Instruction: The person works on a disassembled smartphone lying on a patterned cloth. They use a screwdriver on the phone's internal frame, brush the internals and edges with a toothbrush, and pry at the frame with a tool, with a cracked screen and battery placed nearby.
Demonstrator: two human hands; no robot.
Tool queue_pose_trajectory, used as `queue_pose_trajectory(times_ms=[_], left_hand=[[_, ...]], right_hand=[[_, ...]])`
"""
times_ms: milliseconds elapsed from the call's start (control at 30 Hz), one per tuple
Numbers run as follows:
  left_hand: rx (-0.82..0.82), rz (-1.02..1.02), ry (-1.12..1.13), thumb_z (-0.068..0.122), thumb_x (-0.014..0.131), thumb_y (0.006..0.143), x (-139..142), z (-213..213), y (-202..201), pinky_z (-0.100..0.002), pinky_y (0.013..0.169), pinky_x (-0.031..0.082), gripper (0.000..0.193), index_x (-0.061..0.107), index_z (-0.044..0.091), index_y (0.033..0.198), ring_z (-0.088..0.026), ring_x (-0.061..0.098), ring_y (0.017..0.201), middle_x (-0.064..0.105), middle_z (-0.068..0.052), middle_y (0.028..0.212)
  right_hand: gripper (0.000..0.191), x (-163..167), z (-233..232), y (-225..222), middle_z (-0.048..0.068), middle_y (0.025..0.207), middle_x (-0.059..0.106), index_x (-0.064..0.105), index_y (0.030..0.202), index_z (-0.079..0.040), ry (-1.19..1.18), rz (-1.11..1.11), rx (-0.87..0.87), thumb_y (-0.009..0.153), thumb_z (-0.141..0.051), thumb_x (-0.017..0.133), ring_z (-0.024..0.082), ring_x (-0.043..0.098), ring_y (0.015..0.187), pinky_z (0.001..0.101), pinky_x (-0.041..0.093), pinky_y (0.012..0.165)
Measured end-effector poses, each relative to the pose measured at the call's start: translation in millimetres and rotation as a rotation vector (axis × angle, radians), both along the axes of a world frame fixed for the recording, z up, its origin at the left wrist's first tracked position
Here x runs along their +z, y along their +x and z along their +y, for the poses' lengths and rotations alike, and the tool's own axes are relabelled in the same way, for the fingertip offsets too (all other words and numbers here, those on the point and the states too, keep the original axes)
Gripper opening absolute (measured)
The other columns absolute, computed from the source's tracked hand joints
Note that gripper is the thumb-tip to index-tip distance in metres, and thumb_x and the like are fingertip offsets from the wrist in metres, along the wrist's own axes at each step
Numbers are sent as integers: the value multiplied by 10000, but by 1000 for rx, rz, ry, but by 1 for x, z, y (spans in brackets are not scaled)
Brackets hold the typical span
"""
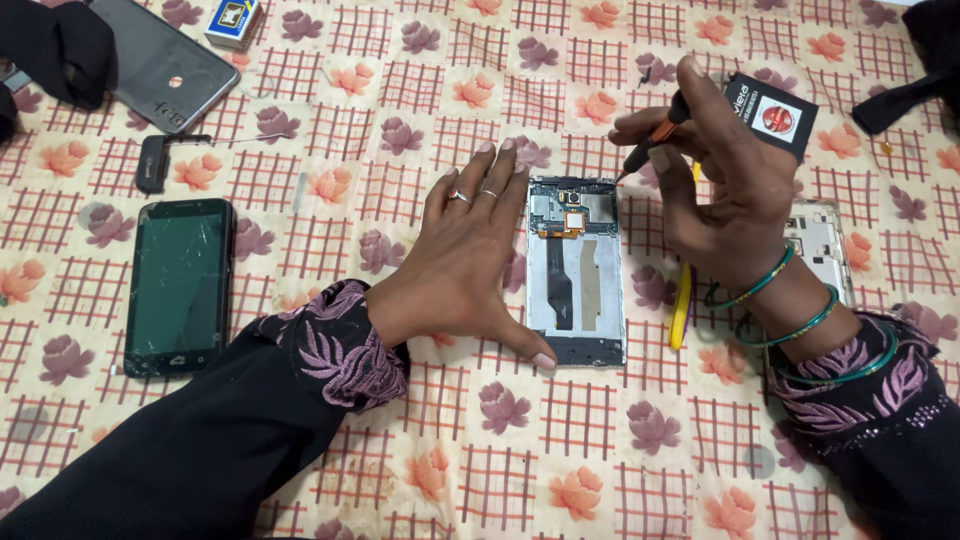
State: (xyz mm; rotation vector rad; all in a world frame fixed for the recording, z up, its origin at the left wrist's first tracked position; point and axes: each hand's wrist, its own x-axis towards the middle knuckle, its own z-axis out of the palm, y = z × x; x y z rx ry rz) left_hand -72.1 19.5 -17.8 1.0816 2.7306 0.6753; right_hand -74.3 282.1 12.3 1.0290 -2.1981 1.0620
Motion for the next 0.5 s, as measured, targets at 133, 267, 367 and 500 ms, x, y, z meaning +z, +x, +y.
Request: queue_pose_trajectory(times_ms=[133, 267, 367, 500], left_hand=[[0, -12, 7, 823, 894, 360, 0, 0, 1, -642, 1177, 39, 1675, 170, -193, 1478, -530, 30, 1508, 135, -419, 1574], [7, -34, 7, 813, 902, 352, 0, 0, 1, -643, 1178, 26, 1685, 146, -168, 1493, -527, 18, 1509, 133, -417, 1573], [4, -30, 20, 809, 908, 360, -2, -1, 1, -645, 1180, 23, 1676, 141, -155, 1497, -526, 19, 1513, 136, -418, 1576], [-2, -5, 68, 819, 906, 355, -7, -2, 0, -645, 1175, 26, 1703, 128, -181, 1493, -530, 31, 1508, 137, -426, 1573]], right_hand=[[618, -2, 3, -4, 141, 1145, 702, 395, 1577, -46, -23, -16, -56, 1062, 196, 635, 252, 746, 1140, 339, 660, 1000], [574, -5, 7, -9, 160, 1155, 672, 470, 1520, -46, -71, -5, -89, 1038, 141, 720, 245, 743, 1116, 329, 674, 951], [565, -8, 6, -8, 187, 1204, 665, 464, 1503, -35, -50, 41, -91, 1034, 138, 729, 244, 728, 1104, 338, 653, 953], [596, -10, 4, 0, 206, 1267, 656, 394, 1573, -29, -52, 1, -39, 1057, 180, 607, 273, 708, 1186, 357, 633, 1044]])
